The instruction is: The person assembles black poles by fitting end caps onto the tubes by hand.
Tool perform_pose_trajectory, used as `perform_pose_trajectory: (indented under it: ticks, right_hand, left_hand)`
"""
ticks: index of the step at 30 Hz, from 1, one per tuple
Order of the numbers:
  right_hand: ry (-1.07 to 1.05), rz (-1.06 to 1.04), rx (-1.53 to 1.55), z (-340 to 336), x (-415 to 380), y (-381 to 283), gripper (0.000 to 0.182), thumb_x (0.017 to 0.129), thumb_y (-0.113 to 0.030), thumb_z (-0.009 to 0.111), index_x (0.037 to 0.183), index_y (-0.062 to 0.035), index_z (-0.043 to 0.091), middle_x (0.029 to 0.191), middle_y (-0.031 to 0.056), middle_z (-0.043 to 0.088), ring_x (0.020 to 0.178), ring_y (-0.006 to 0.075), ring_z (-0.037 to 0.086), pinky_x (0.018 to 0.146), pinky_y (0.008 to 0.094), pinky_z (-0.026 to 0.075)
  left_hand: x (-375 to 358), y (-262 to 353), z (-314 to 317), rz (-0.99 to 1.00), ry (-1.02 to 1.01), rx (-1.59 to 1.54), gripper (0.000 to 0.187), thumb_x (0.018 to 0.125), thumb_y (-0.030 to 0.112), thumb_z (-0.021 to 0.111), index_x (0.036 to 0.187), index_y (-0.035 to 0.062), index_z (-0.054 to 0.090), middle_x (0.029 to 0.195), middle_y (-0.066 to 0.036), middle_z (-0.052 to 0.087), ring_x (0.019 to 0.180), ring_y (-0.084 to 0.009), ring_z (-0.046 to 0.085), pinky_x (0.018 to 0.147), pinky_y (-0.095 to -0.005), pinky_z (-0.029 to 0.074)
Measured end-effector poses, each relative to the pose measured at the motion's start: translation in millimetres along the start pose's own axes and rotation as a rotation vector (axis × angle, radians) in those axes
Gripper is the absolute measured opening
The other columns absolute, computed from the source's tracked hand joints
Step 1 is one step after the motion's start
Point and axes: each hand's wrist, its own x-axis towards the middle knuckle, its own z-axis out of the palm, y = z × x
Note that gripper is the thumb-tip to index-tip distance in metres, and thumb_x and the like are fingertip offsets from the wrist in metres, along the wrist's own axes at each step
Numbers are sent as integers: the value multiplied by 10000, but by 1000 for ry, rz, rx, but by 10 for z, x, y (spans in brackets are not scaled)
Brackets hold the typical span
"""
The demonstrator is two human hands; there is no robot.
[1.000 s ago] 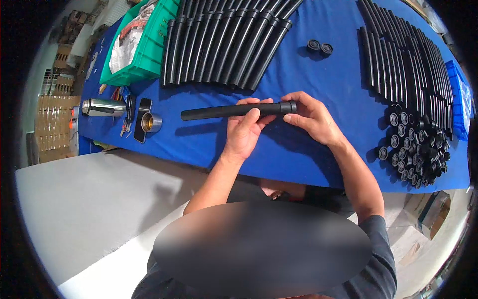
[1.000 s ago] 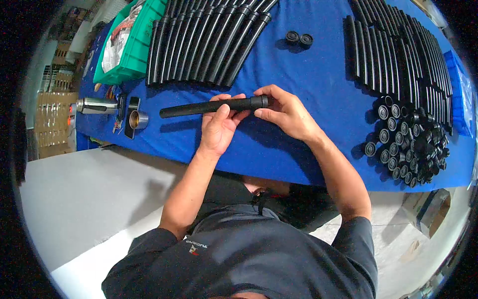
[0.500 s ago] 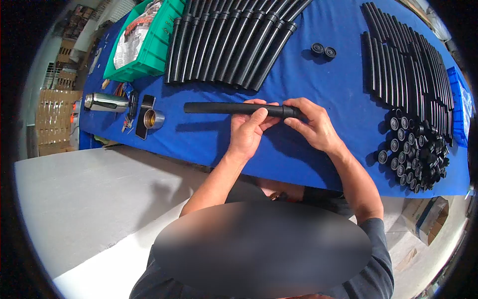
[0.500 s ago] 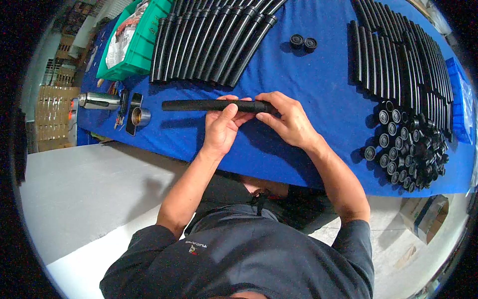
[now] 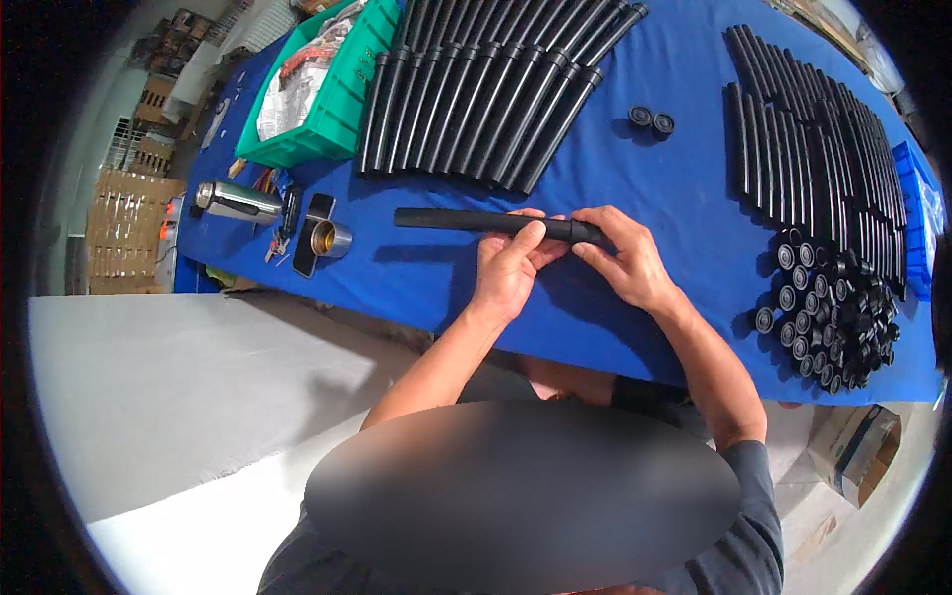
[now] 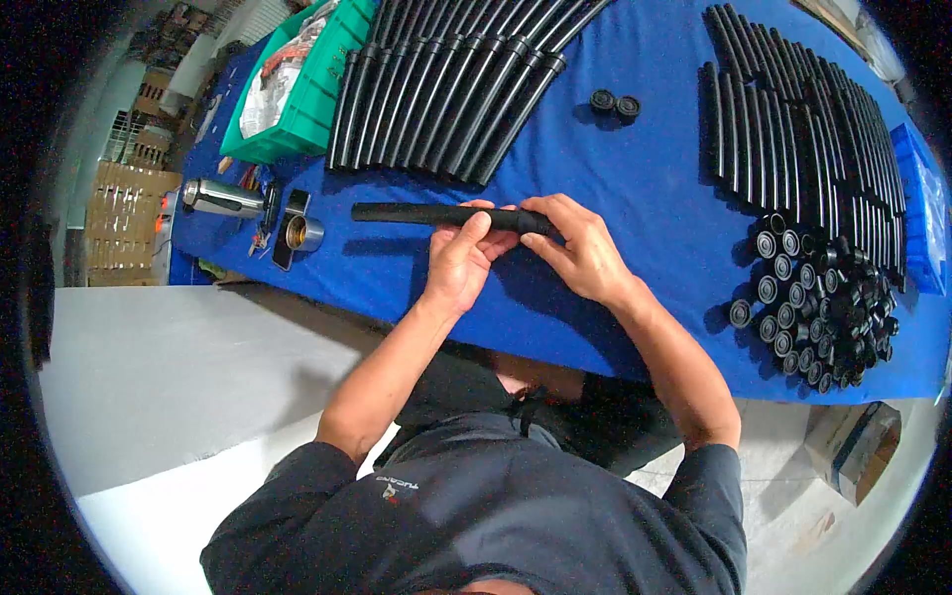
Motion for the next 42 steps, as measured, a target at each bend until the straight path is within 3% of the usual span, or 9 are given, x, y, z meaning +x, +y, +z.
perform_pose_trajectory:
  ticks: [5,9,11,15,17,23,29,35,42]
  right_hand:
    - [1,157,102,-55,-34,77,400,864,-142,757,1210,-2,613,968,106,649,831,199,638,712,340,510]
    - [-52,274,254,-136,-25,155,393,861,-112,767,1206,-17,605,912,42,608,802,108,574,696,292,483]
    - [-143,317,243,-139,-11,117,396,882,-86,757,1235,-27,588,926,-1,580,815,74,545,704,261,468]
    - [-102,296,197,-88,-11,60,375,867,-120,777,1188,-19,612,867,17,575,778,108,538,675,293,462]
    - [-48,163,168,-50,-24,63,368,850,-154,792,1145,-8,628,847,68,607,755,162,572,671,340,477]
    - [3,150,44,-18,-24,7,337,862,-151,770,1135,-7,633,896,131,623,792,267,618,674,374,489]
    - [-9,92,-50,-12,-7,26,323,857,-137,757,1132,-18,635,924,144,620,824,312,627,707,401,497]
    - [-44,190,26,-33,17,-8,368,844,-131,784,1148,-8,618,983,127,642,901,246,645,770,370,507]
    - [-111,432,376,-33,-16,61,367,873,-165,794,1130,-1,591,820,47,663,762,112,648,665,308,518]
  left_hand:
    - [83,-14,-97,-38,-84,21,363,961,202,697,1280,75,577,1293,-205,639,1173,-311,650,1008,-471,551]
    - [75,223,-278,-7,-206,-189,506,984,191,657,1444,106,464,1451,-204,531,1338,-370,526,1079,-502,509]
    - [31,226,-445,-25,-166,-264,392,980,148,651,1353,92,545,1420,-230,548,1363,-391,495,1077,-496,521]
    - [19,207,-472,-43,-189,-283,282,972,113,655,1248,80,611,1380,-244,574,1356,-394,501,1060,-467,543]
    - [21,209,-444,-44,-216,-252,279,972,108,654,1246,80,610,1371,-241,582,1343,-394,515,1061,-465,543]
    - [5,178,-449,-34,-182,-233,274,965,88,658,1235,83,612,1353,-233,598,1312,-386,547,1051,-455,552]
    - [-7,189,-395,-22,-149,-194,280,965,86,658,1239,79,601,1345,-221,604,1307,-367,556,1055,-448,546]
    - [14,218,-350,-39,-174,-249,281,972,51,627,1250,61,588,1382,-223,579,1361,-375,502,1116,-482,487]
    - [38,214,-408,-56,-193,-260,278,950,-6,624,1220,59,599,1383,-222,578,1369,-383,492,1134,-498,464]
